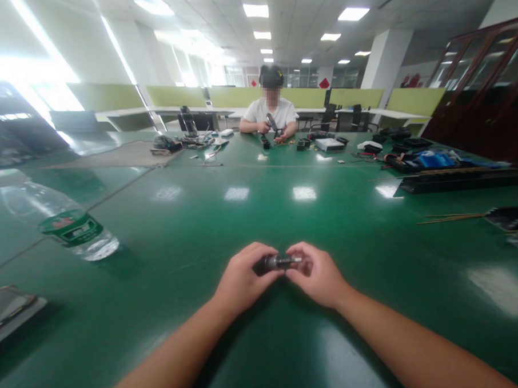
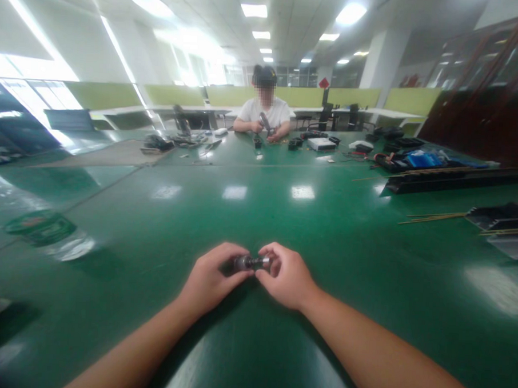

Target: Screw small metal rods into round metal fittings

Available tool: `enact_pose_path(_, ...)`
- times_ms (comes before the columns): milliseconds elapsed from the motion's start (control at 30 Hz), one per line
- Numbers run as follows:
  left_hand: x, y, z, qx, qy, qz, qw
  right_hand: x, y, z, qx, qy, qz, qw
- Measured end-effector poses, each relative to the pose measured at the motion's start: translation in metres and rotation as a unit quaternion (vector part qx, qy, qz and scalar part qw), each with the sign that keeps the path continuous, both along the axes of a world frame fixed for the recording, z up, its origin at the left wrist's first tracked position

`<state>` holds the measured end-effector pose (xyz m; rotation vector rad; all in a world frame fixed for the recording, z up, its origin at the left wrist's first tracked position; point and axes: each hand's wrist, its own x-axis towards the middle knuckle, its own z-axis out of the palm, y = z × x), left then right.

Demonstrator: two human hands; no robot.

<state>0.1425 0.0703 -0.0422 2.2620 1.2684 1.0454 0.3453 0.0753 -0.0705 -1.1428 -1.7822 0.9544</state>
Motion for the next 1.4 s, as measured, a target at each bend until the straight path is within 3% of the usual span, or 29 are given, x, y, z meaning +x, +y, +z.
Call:
enact_pose_path(567,0.001,-0.001,-0.003,0.008,-0.005,-0.035,0.999,-0.002,0.002,-0.002,0.051,0.016,0.008,0.999)
enact_pose_path(1400,0.002,-0.005,-0.004,0.007,-0.014,-0.009,1.0,0.0,-0.001,0.009,0.046,-0.005,0.031,0.998)
